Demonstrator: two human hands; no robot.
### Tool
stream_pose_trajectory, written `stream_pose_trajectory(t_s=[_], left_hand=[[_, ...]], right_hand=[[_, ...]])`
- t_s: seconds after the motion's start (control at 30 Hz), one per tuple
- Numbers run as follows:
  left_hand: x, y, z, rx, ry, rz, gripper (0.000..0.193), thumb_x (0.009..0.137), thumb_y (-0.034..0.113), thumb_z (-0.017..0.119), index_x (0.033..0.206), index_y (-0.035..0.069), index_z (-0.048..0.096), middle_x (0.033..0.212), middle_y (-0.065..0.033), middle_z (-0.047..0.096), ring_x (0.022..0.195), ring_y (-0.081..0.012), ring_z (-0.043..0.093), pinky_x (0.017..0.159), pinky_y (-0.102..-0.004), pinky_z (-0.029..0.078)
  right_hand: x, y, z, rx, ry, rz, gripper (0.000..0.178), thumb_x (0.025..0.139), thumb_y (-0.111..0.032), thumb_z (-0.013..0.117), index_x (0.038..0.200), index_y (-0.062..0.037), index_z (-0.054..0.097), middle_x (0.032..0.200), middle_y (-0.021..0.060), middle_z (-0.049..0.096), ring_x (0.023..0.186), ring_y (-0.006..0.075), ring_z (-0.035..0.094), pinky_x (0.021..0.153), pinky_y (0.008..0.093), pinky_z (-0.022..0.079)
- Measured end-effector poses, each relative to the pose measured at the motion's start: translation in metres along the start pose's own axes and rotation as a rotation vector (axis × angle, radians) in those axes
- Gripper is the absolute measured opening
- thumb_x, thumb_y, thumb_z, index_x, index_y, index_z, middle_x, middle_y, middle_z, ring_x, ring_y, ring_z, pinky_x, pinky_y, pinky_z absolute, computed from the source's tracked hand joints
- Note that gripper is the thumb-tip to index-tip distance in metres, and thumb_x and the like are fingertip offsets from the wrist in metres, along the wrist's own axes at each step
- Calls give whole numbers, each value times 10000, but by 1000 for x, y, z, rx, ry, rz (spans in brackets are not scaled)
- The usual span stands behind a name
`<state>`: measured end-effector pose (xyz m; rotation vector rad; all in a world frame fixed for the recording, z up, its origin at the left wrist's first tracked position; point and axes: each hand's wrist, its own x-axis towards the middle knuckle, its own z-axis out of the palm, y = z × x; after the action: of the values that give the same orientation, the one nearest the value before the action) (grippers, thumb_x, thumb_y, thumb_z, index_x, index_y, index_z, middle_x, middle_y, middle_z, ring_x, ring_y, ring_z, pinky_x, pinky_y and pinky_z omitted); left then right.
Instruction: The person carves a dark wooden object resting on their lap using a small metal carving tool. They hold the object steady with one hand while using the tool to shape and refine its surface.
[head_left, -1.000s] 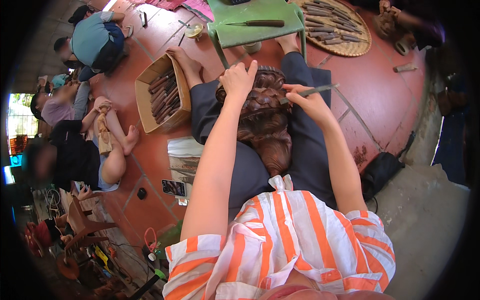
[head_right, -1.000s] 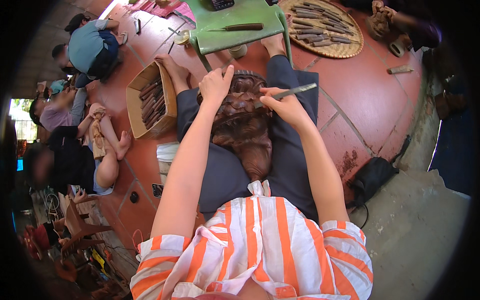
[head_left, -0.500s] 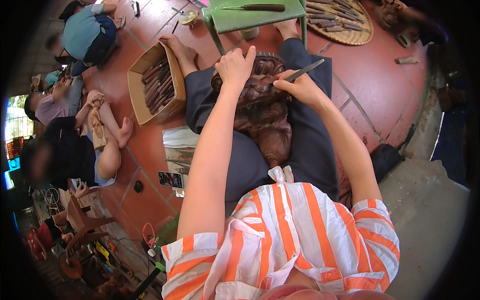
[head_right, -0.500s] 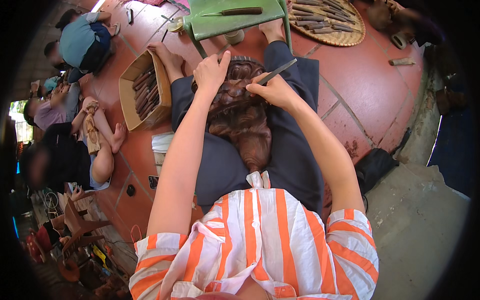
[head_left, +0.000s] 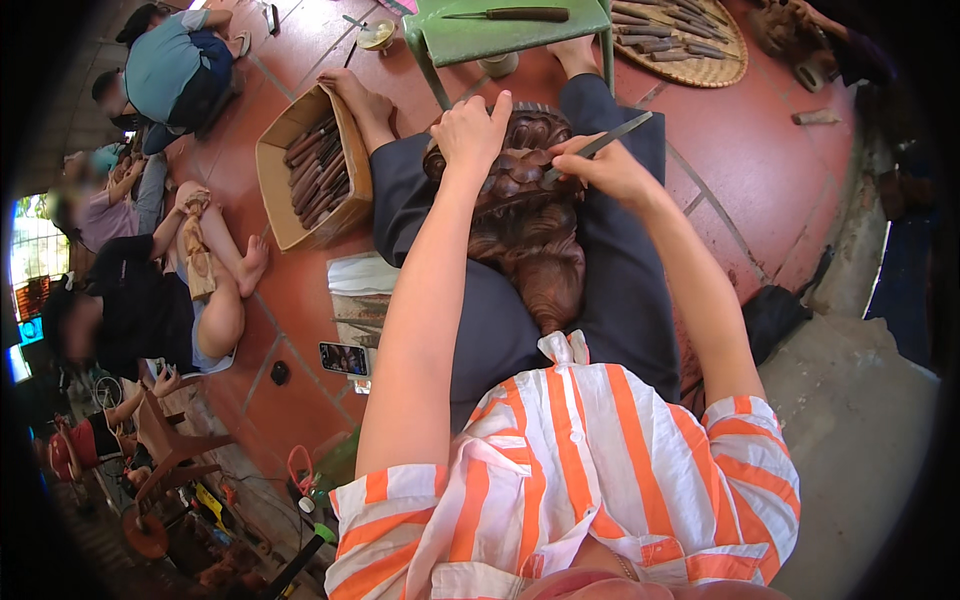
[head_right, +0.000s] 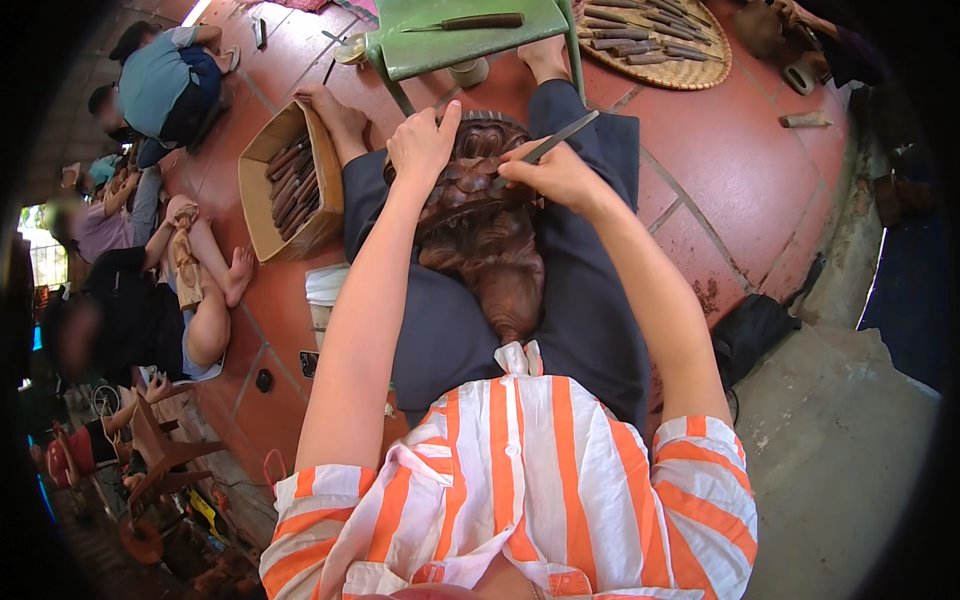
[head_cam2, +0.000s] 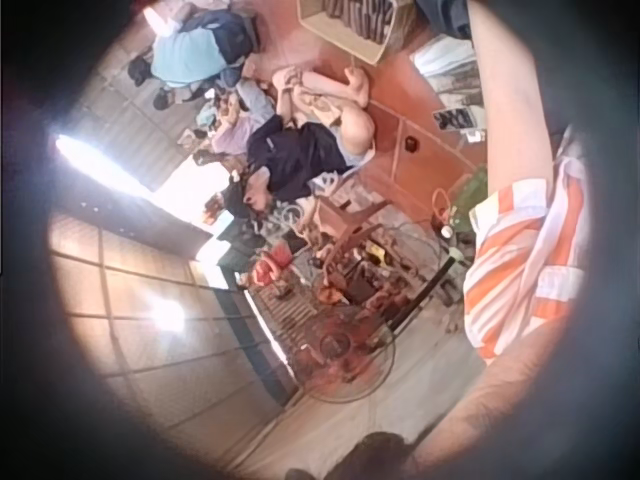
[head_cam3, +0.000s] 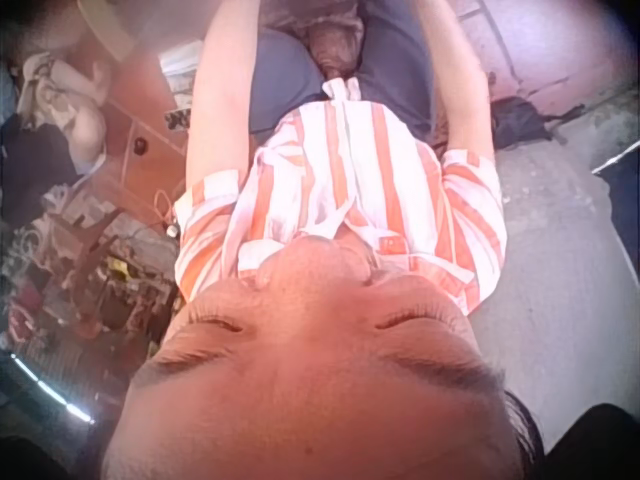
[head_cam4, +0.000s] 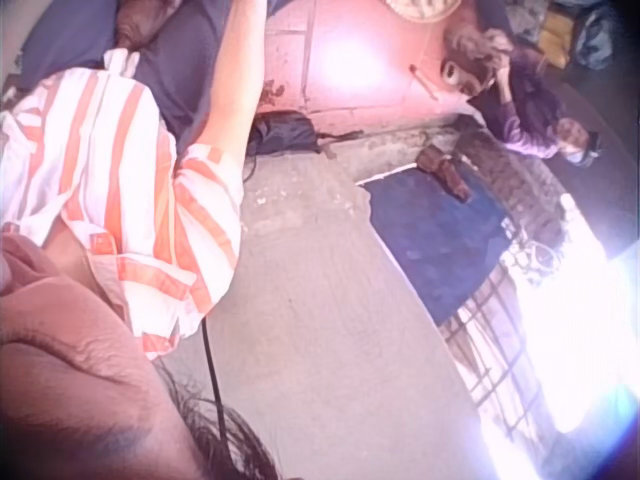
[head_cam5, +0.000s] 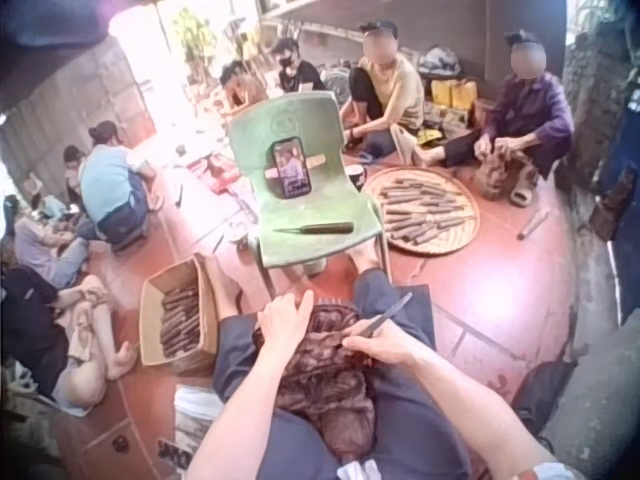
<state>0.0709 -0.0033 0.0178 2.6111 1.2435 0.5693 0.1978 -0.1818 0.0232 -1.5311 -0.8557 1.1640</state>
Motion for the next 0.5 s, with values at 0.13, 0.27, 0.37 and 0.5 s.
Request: stream_pose_trajectory(t_s=[0.13, 0.27, 0.37, 0.5], left_hand=[[0, 2, 0, -4, 23, 15, 558, 909, 537, 499, 787, 34, 709, 854, -179, 704, 809, -390, 669, 744, -551, 474], [0, -2, 1, -4, 35, 11, 544, 907, 526, 513, 777, 35, 708, 847, -177, 702, 808, -391, 667, 738, -552, 471], [1, 1, -1, -23, 29, 24, 540, 908, 517, 518, 772, 30, 708, 846, -182, 700, 804, -395, 667, 739, -552, 474], [1, 3, -2, -13, 33, 31, 545, 912, 514, 513, 768, 25, 707, 850, -188, 699, 811, -398, 666, 745, -563, 471]], right_hand=[[3, -1, -12, 67, -40, -33, 298, 850, -195, 691, 1050, 26, 709, 897, 65, 691, 802, 118, 610, 738, 246, 476], [-7, -17, 3, -47, -47, -23, 275, 880, -160, 672, 1064, 40, 708, 892, 46, 677, 811, 102, 584, 736, 247, 469], [1, -1, -9, 78, -53, -40, 285, 879, -165, 674, 1070, 44, 706, 898, 41, 675, 820, 101, 573, 743, 256, 467], [3, 3, -19, 117, -96, -31, 309, 850, -179, 693, 1077, 30, 704, 940, 69, 694, 854, 113, 599, 807, 261, 472]])
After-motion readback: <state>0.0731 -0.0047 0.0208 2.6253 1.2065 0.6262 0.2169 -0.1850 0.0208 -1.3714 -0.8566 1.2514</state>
